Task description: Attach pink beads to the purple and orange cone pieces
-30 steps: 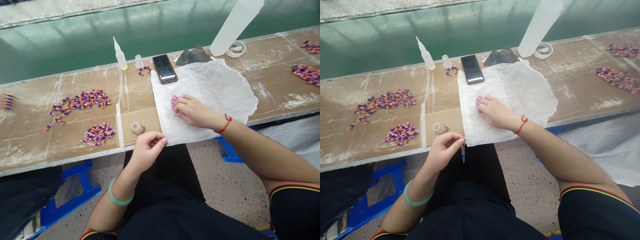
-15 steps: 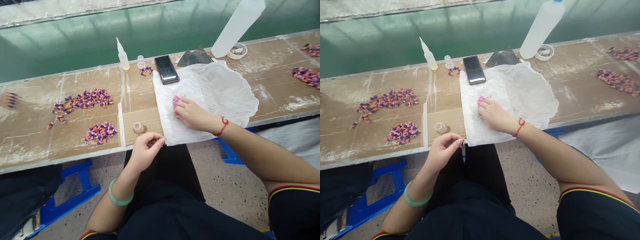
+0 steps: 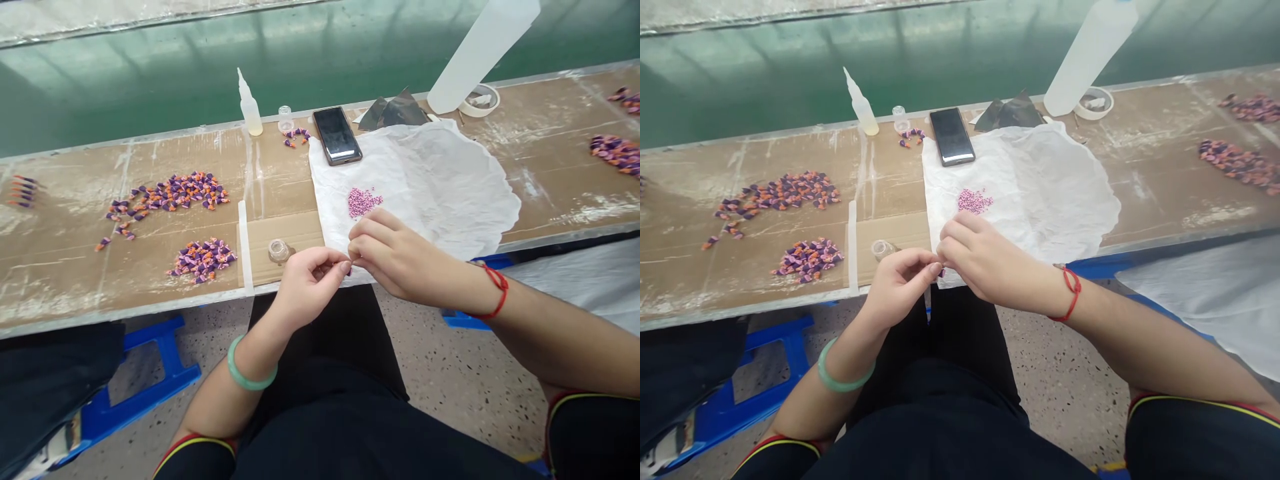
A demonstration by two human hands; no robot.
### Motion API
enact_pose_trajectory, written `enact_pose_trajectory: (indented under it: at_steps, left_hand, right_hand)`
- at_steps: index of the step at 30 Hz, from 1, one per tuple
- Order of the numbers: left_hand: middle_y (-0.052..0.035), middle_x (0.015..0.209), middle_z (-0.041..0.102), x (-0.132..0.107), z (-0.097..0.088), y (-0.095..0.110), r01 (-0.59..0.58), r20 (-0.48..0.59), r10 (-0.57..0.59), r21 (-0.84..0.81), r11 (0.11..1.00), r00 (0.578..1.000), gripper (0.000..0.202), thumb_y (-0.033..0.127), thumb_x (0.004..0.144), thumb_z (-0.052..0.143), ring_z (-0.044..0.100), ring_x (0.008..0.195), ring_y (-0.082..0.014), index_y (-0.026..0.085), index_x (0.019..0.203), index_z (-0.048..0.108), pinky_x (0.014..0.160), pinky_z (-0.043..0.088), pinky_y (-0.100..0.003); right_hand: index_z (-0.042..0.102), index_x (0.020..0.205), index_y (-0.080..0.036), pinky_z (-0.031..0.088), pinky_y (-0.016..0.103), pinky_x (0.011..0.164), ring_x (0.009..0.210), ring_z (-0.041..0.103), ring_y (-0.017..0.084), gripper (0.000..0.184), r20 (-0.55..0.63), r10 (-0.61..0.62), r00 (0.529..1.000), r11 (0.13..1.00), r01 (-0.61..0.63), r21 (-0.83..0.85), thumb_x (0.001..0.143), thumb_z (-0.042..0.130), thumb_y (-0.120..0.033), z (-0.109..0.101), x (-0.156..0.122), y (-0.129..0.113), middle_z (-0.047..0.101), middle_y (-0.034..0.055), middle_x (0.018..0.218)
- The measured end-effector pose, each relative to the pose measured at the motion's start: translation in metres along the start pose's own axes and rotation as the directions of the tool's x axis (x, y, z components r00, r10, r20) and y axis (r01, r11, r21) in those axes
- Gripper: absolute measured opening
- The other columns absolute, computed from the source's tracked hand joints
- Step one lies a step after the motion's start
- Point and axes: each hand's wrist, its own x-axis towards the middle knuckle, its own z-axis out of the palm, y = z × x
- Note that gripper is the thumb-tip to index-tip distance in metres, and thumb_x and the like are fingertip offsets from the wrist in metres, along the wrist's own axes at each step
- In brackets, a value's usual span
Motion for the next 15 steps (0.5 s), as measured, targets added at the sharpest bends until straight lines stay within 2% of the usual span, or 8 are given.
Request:
enact_pose_trajectory:
  at_steps: [5,7,9,11,15]
  left_hand:
    - [-0.0033,0.065,0.063,-0.003,0.001,0.001,-0.031,-0.003,0.031,0.035,0.999,1.000,0.019,0.026,0.087,0.059,0.054,0.060,-0.0128,0.015,0.074,0.066,0.056,0.042,-0.024]
    - [-0.0012,0.062,0.059,-0.004,0.001,0.002,-0.032,-0.026,0.032,0.033,0.999,0.999,0.018,0.026,0.086,0.059,0.050,0.056,-0.0113,0.015,0.073,0.064,0.053,0.040,-0.023]
    - [0.0002,0.060,0.056,-0.005,0.002,0.003,-0.028,-0.061,0.028,0.004,1.000,0.998,0.017,0.026,0.084,0.059,0.047,0.054,-0.0103,0.016,0.070,0.062,0.050,0.038,-0.023]
    - [0.0004,0.060,0.056,-0.007,0.002,0.005,-0.029,-0.091,0.026,-0.035,0.999,0.996,0.017,0.026,0.083,0.060,0.048,0.054,-0.0102,0.016,0.069,0.060,0.051,0.039,-0.022]
    - [-0.0001,0.061,0.058,-0.011,0.001,0.009,-0.057,-0.104,0.050,-0.068,0.996,0.993,0.015,0.024,0.082,0.060,0.050,0.055,-0.0102,0.016,0.069,0.060,0.052,0.041,-0.022]
  right_hand:
    - [0.055,0.085,-0.017,0.044,0.039,0.074,0.084,0.045,0.026,0.020,0.050,0.000,0.999,1.000,0.001,-0.018,0.095,0.043,-0.005,-0.001,0.003,-0.005,0.057,0.0116,0.088]
    - [0.054,0.085,-0.018,0.043,0.039,0.073,0.083,0.045,0.026,0.020,0.034,0.005,0.999,1.000,-0.005,-0.003,0.096,0.042,-0.006,-0.001,0.004,-0.007,0.057,0.0112,0.087]
    - [0.052,0.085,-0.019,0.043,0.038,0.075,0.082,0.047,0.024,0.019,-0.009,0.048,0.999,0.996,-0.047,0.078,0.098,0.043,-0.008,-0.002,0.005,-0.009,0.058,0.0095,0.087]
    - [0.051,0.086,-0.020,0.044,0.036,0.076,0.080,0.050,0.021,0.015,-0.044,0.142,0.989,0.967,-0.129,0.221,0.098,0.047,-0.011,-0.004,0.005,-0.011,0.058,0.0059,0.084]
    - [0.052,0.083,-0.020,0.043,0.028,0.069,0.072,0.052,0.015,0.012,-0.003,0.310,0.951,0.857,-0.278,0.434,0.093,0.054,-0.012,-0.008,0.004,-0.018,0.058,-0.0002,0.077]
